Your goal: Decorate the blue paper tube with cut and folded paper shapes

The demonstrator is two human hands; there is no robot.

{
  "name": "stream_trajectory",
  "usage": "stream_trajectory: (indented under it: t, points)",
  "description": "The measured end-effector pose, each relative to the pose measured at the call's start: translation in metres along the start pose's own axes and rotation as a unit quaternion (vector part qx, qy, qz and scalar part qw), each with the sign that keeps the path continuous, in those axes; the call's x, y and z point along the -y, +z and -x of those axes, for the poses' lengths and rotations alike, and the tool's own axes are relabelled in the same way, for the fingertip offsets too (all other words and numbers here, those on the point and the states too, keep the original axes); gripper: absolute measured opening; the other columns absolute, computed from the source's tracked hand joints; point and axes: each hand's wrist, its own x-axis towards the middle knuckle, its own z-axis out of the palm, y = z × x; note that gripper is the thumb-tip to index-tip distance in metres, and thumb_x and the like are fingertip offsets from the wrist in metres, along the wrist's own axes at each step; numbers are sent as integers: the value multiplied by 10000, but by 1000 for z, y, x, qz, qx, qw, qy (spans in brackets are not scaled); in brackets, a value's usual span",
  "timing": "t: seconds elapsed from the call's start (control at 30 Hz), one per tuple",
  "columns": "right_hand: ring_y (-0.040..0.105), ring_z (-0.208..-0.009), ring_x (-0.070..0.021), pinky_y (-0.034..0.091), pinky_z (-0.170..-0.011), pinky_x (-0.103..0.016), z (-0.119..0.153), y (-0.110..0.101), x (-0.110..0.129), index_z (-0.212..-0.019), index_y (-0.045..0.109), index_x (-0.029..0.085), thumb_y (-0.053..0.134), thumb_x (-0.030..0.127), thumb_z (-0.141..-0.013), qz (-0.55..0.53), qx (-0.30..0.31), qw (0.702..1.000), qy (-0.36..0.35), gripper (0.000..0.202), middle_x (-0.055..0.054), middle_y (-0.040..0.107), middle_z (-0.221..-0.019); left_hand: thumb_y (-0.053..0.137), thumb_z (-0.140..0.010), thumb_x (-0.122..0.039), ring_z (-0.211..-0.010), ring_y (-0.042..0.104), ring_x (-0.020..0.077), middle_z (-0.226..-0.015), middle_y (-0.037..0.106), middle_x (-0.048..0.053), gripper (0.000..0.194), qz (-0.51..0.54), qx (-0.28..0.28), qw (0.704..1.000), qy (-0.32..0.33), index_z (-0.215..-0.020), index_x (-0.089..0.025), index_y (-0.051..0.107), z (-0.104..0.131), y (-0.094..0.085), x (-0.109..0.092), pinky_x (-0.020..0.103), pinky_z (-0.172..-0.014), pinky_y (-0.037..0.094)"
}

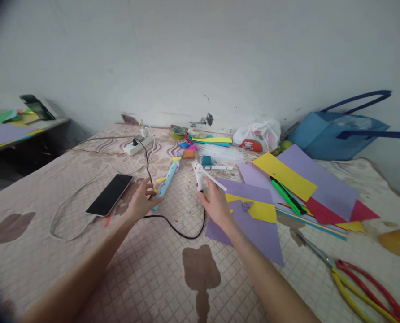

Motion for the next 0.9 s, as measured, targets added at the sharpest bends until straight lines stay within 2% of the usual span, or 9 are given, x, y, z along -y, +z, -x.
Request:
stream_trajectory:
  t: [0.13, 0.3, 0.43, 0.5, 0.67, 0.77, 0.9]
  points:
    - [572, -1029, -258, 517, -816, -409, 34, -31, -2, -1241, 480, 236, 507, 317, -842, -9, -11, 1000, -27, 408, -117, 554, -1141, 666, -612, -152, -773, 624, 151, -1170, 543, 116, 846, -55, -15, 998, 21, -1379, -187, 311, 3, -1, -2, 365, -767, 515]
    - [585, -1032, -253, 542, -764, -376, 68, -65, -21, -1221, 488, 244, 498, 377, -865, -29, -29, 999, 27, 380, -124, 547, -1163, 576, -632, -81, -725, 573, 111, -1202, 500, 111, 838, -91, -84, 989, 86, -1405, -200, 275, 8, 1, -1, 363, -811, 508]
    - [589, -1023, -252, 549, -734, -366, 86, -84, -43, -1178, 518, 241, 521, 415, -849, -22, -52, 996, 63, 373, -130, 566, -1150, 525, -673, -61, -784, 561, 133, -1199, 478, 124, 787, -123, -129, 977, 121, -1408, -196, 277, 14, 2, 0, 357, -811, 511]
    - [595, -1013, -250, 545, -739, -367, 92, -91, -54, -1155, 534, 234, 524, 417, -845, -16, -64, 995, 76, 360, -130, 583, -1135, 564, -690, -101, -821, 573, 156, -1195, 484, 136, 765, -136, -126, 976, 114, -1400, -179, 290, 15, 2, 0, 380, -836, 503]
    - [636, -886, -239, 537, -682, -362, 99, -106, -66, -1061, 574, 212, 517, 411, -841, 9, -64, 993, 102, 303, -120, 636, -1064, 676, -705, -351, -840, 619, 206, -1222, 499, 177, 781, -133, -76, 987, 53, -1373, -152, 323, 14, 1, -2, 440, -830, 504]
    - [636, -831, -224, 528, -662, -346, 96, -107, -64, -989, 592, 204, 507, 382, -842, 23, -43, 995, 83, 246, -105, 655, -982, 636, -741, -392, -911, 625, 237, -1212, 515, 188, 699, -136, -74, 986, 57, -1337, -137, 375, 13, -3, -3, 396, -766, 528]
    - [612, -817, -209, 517, -690, -341, 85, -103, -61, -994, 602, 196, 502, 339, -847, 46, -6, 998, 32, 228, -86, 633, -914, 608, -750, -425, -945, 623, 254, -1153, 565, 176, 614, -152, -62, 985, 58, -1263, -122, 459, 10, -9, -1, 364, -730, 534]
